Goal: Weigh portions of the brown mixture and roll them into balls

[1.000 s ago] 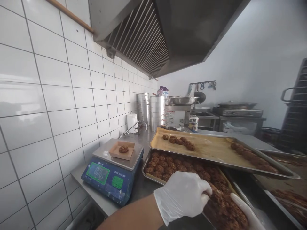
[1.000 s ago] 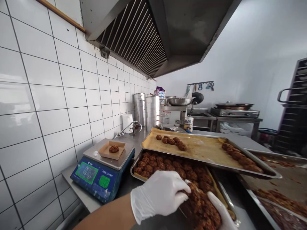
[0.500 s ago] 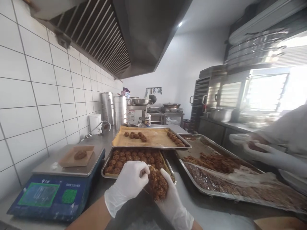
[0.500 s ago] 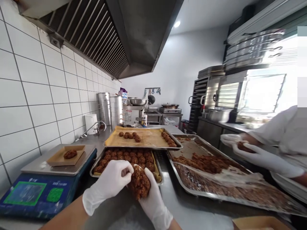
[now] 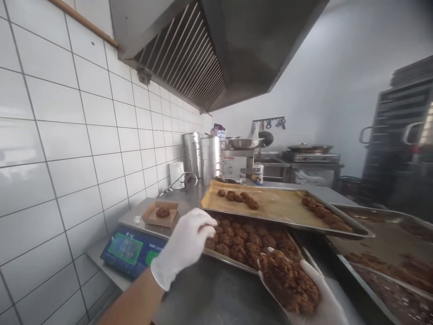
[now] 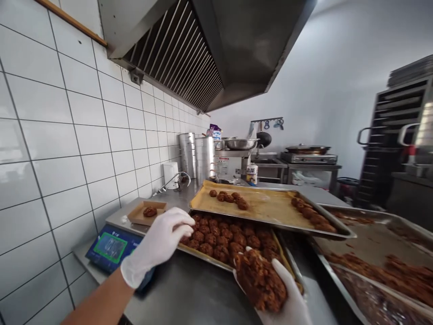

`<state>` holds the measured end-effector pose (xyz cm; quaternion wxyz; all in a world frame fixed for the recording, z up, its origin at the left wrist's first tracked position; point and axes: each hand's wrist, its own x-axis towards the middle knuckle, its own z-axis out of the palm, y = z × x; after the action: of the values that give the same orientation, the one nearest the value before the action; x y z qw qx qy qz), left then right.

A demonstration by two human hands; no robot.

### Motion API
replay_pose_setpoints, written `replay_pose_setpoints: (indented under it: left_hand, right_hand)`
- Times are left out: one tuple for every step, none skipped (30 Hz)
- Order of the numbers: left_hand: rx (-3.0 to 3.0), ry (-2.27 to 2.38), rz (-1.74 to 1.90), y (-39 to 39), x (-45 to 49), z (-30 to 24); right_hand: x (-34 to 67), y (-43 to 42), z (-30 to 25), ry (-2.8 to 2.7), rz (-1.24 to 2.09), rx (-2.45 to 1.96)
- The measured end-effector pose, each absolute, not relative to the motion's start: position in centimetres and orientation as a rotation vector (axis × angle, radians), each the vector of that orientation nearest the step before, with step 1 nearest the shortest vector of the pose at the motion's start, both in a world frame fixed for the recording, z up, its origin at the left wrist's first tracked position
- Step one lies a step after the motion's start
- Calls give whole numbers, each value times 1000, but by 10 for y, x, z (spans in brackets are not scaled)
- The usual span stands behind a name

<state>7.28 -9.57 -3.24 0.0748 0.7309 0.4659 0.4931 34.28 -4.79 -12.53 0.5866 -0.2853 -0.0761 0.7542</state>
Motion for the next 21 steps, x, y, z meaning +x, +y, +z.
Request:
replay_pose_setpoints:
  left_hand:
    - [2187, 1524, 1461, -91, 53, -31]
    - [2167, 1656, 1440, -84, 31, -29]
    - [2127, 1787, 1412, -77, 9, -26]
    - [2069, 1899, 1380, -69, -13, -24]
    - [2022, 1968, 1353, -62, -35, -22]
    - [1989, 2016, 1329, -54, -54, -20]
    - [1968, 2049, 1305, -47, -70, -18]
    - [1961, 2073, 1279, -40, -83, -18]
    - [1959, 2098, 1245, -35, -93, -18]
    - [1961, 2119, 1206, -30, -100, -20]
    - [1965, 2137, 1163, -25, -103, -23]
    - [1972, 2153, 1120, -21, -104, -27]
    - [1981, 2167, 1076, -17, -103, -31]
    - [1991, 2182, 1032, -14, -101, -35]
    - [2001, 2196, 992, -11, -98, -38]
    - [2012, 2207, 953, -9, -95, -39]
    - [2022, 2216, 918, -9, -93, -39]
    - [2030, 2225, 893, -11, -90, -37]
    - [2036, 2235, 882, -14, -87, -34]
    - [2044, 2247, 887, -20, -83, -29]
    - [2059, 2257, 908, -27, -76, -24]
  right_hand:
    - [343, -49, -122, -161, 1746, -676]
    - [343, -50, -120, -155, 1734, -676]
    - [342, -50, -118, -152, 1722, -678]
    - [342, -51, -116, -155, 1714, -678]
    - [341, -52, -116, -158, 1710, -676]
    - [340, -52, -116, -157, 1710, -672]
    - [339, -52, -117, -153, 1718, -667]
    - [338, -51, -118, -145, 1726, -667]
    - [338, -51, -120, -139, 1731, -668]
    - [337, -51, -122, -145, 1727, -672]
    - [337, -51, -124, -165, 1717, -679]
    - [337, -51, -126, -199, 1701, -683]
    - [338, -51, -127, -237, 1687, -686]
    - [338, -51, -129, -273, 1679, -683]
    - [339, -51, -130, -298, 1678, -679]
    - [340, -51, -130, -303, 1685, -676]
    - [340, -52, -130, -294, 1695, -673]
    - [341, -52, -130, -287, 1702, -669]
    - [341, -52, -130, -283, 1707, -660]
    - [341, -52, -129, -282, 1711, -650]
    - [341, -52, -129, -283, 1710, -644]
